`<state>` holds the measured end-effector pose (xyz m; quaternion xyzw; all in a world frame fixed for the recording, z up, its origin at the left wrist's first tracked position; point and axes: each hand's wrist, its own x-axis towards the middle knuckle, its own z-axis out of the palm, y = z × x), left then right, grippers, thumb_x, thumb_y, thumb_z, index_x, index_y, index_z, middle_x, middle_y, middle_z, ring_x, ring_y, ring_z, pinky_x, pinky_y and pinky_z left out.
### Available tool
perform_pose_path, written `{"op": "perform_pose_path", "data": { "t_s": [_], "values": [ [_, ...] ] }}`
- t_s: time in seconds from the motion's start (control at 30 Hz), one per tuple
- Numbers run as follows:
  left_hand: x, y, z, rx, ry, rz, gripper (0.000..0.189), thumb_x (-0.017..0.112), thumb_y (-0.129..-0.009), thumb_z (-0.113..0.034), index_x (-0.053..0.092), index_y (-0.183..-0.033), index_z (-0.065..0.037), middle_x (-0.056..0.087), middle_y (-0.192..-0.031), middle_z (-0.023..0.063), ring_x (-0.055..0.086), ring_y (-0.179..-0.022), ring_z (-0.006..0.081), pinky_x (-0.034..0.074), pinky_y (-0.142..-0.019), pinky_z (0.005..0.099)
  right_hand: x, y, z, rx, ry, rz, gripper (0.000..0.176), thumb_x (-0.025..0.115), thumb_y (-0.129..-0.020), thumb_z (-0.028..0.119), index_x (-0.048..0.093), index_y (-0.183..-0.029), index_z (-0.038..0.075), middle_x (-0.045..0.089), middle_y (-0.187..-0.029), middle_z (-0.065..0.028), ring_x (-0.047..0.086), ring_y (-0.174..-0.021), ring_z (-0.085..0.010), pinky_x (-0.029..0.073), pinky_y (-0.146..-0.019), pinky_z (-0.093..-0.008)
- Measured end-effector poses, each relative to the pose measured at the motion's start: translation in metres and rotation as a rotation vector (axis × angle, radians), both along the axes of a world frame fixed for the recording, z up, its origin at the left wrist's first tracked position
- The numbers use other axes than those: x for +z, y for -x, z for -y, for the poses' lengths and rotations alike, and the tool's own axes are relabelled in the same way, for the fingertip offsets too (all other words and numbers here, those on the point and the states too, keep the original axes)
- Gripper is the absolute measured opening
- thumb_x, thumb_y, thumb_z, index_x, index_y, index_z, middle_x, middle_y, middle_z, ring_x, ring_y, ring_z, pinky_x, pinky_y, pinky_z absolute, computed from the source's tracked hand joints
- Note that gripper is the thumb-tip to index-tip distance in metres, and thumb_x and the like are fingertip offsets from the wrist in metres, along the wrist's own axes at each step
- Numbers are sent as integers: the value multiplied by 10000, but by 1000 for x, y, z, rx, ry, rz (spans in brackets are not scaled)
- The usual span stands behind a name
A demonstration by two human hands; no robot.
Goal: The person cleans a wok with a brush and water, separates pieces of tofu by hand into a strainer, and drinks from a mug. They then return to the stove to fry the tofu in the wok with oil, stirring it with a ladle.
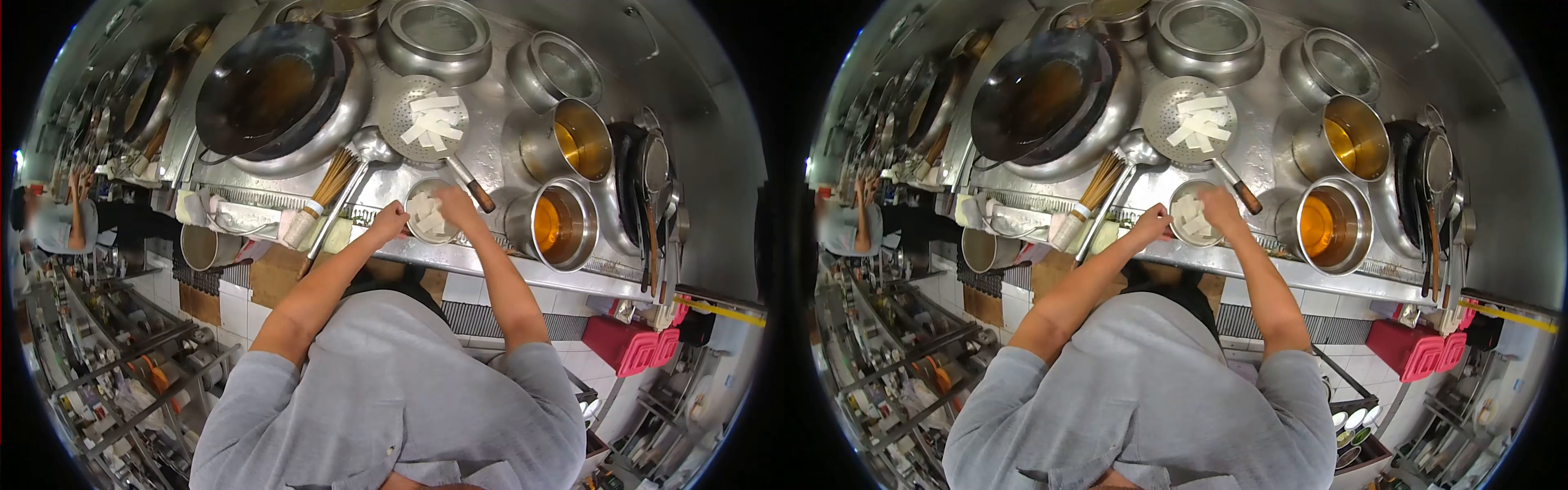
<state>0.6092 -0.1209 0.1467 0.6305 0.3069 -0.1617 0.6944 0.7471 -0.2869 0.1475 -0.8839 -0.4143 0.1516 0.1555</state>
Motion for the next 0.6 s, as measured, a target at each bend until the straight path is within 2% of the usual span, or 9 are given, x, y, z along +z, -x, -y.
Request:
{"op": "perform_pose_path", "data": {
  "t_s": [0.03,0.1,0.23,0.33,0.4,0.43,0.5,0.57,0.6],
  "values": [
    [3,2,-3,13,-2,-7,140,561,-876,-136,465,-908,-39,573,-809,95,644,-690,189,578,-571,340,0,19,5,13,-2,-7,162,575,-778,68,651,-920,66,639,-917,-131,590,-951,-304,473,-797,-434],
    [5,1,-11,6,-125,12,132,552,-865,-124,465,-894,-29,583,-791,99,640,-641,191,578,-538,334,8,40,6,123,43,270,148,586,-746,62,652,-878,73,615,-941,-106,538,-1040,-286,453,-831,-434],
    [3,4,-24,44,-110,-7,128,547,-862,-126,470,-882,-25,582,-772,114,648,-629,201,580,-525,339,1,47,2,104,59,232,156,592,-736,71,648,-882,61,600,-926,-97,513,-1067,-277,436,-845,-436],
    [7,9,-26,56,-77,-56,142,540,-880,-144,445,-900,-40,583,-803,111,661,-672,211,581,-547,349,6,44,0,145,1,230,159,585,-746,70,636,-896,59,622,-930,-113,564,-991,-291,459,-805,-446],
    [6,14,-32,67,-9,-75,171,563,-895,-169,433,-914,-59,555,-858,101,652,-708,226,580,-593,360,15,35,-3,-107,87,-128,177,599,-783,114,629,-947,55,650,-970,-139,612,-920,-322,481,-784,-428],
    [5,17,-34,72,-11,-73,171,563,-895,-169,433,-914,-59,555,-858,101,652,-708,226,580,-593,360,17,27,-3,-101,85,-126,177,599,-783,114,629,-947,55,650,-970,-139,612,-920,-322,481,-784,-428],
    [-6,21,-36,72,48,-124,144,540,-899,-150,427,-898,-61,553,-862,104,647,-726,227,582,-614,369,26,9,-5,-332,-276,-312,200,620,-817,174,607,-978,58,643,-958,-202,631,-875,-346,486,-759,-433],
    [-14,24,-33,100,66,-116,130,529,-896,-135,424,-889,-58,552,-857,104,644,-728,226,583,-626,376,53,-21,-21,-434,-515,-328,286,641,-823,205,576,-1062,62,641,-972,-201,611,-908,-381,482,-780,-426],
    [-16,23,-31,128,84,-105,117,517,-892,-121,422,-880,-55,551,-852,103,642,-731,226,584,-639,383,66,-36,-35,-489,-712,-292,295,636,-830,203,578,-1077,53,641,-978,-200,608,-911,-389,480,-779,-437]
  ]
}}
